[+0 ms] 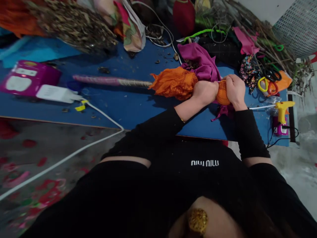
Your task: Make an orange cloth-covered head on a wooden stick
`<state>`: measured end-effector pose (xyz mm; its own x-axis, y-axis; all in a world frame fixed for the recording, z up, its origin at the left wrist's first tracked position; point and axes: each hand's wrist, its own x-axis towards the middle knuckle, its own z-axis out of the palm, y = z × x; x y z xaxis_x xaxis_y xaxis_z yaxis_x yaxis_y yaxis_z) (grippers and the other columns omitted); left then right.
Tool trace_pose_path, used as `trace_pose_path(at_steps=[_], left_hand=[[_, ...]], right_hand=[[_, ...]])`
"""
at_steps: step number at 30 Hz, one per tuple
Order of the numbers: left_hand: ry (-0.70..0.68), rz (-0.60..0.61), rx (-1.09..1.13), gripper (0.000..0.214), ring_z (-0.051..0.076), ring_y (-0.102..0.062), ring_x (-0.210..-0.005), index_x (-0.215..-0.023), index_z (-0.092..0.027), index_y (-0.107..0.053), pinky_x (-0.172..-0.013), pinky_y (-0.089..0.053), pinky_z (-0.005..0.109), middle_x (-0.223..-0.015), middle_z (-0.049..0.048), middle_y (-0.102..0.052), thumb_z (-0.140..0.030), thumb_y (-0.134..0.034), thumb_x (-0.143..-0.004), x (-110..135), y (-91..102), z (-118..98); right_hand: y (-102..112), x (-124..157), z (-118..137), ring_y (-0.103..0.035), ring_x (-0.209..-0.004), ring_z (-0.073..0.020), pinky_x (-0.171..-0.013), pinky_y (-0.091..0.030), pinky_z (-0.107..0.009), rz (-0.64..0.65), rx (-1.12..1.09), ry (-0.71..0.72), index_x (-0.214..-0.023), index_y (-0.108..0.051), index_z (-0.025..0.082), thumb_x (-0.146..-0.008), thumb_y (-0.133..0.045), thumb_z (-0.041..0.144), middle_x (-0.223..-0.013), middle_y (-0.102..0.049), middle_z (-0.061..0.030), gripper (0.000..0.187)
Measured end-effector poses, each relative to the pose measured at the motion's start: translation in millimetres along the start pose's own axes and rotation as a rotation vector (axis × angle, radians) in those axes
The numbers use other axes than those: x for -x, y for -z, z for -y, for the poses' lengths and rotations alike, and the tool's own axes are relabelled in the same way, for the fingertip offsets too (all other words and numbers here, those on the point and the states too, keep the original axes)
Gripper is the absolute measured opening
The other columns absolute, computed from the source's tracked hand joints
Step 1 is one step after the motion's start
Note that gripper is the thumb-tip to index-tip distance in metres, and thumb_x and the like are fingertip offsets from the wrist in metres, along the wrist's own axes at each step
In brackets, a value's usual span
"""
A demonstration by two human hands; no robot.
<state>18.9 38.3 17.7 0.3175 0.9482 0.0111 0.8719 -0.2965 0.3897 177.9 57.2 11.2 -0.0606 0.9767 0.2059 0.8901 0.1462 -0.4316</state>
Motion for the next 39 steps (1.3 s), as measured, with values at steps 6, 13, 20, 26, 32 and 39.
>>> trace_pose_path(at_steps=[6,13,20,26,32,39], left_hand=[[-0.03,0.0,-0.133,0.034,0.037,-0.077,-0.101,-0.119,-0.011,-0.076,-0.079,-0.057,0.041,-0.103,0.0214,-0.08,-0.019,-0.053,-0.095,-7.2,3.7,-1.2],[-0.081,-0.097,-0.112,0.032,0.036,-0.075,-0.103,-0.111,-0.016,-0.081,-0.085,-0.056,0.04,-0.106,0.0183,-0.08,-0.035,-0.064,-0.091,6.6,50.9,-10.3],[-0.086,-0.191,-0.133,0.027,0.032,-0.073,-0.101,-0.105,-0.021,-0.08,-0.084,-0.052,0.036,-0.101,0.0106,-0.08,-0.037,-0.066,-0.088,33.8,100.3,-23.2],[-0.026,-0.293,-0.169,0.027,0.035,-0.075,-0.107,-0.108,-0.021,-0.075,-0.085,-0.055,0.035,-0.102,0.0118,-0.08,-0.033,-0.065,-0.087,42.5,96.9,-23.3],[-0.035,-0.247,-0.197,0.029,0.035,-0.077,-0.102,-0.106,-0.02,-0.077,-0.081,-0.055,0.034,-0.101,0.012,-0.081,-0.033,-0.07,-0.081,44.6,86.6,-21.2],[-0.133,-0.342,-0.239,0.032,0.028,-0.075,-0.081,-0.093,-0.02,-0.077,-0.07,-0.05,0.03,-0.086,0.0092,-0.08,-0.047,-0.076,-0.074,57.6,82.9,-9.2]], right_hand=[[-0.9,2.5,-9.7,-0.066,-0.119,-0.0204,-0.112,-0.051,-0.043,-0.054,-0.377,-0.031,-0.115,-0.067,0.018,-0.109,-0.023,0.046,-0.122,-0.072,-0.0097,0.053],[5.0,55.5,-9.3,-0.042,-0.154,-0.0308,-0.122,-0.046,-0.051,-0.235,-0.525,0.08,-0.163,-0.024,0.02,-0.085,-0.065,0.074,-0.163,-0.039,-0.02,0.104],[1.8,52.3,56.6,-0.047,-0.148,-0.0317,-0.128,-0.038,-0.057,-0.546,-0.711,0.127,-0.162,-0.014,0.022,-0.063,-0.089,0.066,-0.156,-0.042,-0.0184,0.131],[15.2,63.4,86.5,-0.053,-0.141,-0.0273,-0.127,-0.044,-0.048,-0.613,-0.849,0.055,-0.158,-0.026,0.028,-0.068,-0.074,0.084,-0.153,-0.049,-0.0115,0.116],[5.5,73.6,78.1,-0.053,-0.143,-0.0314,-0.127,-0.044,-0.051,-0.632,-0.952,0.065,-0.157,-0.023,0.022,-0.064,-0.075,0.087,-0.153,-0.046,-0.0161,0.125],[40.5,85.3,44.0,-0.032,-0.161,-0.0388,-0.132,-0.032,-0.06,-0.387,-0.899,0.317,-0.16,-0.031,0.032,-0.045,-0.082,0.091,-0.168,-0.035,-0.0129,0.138]])
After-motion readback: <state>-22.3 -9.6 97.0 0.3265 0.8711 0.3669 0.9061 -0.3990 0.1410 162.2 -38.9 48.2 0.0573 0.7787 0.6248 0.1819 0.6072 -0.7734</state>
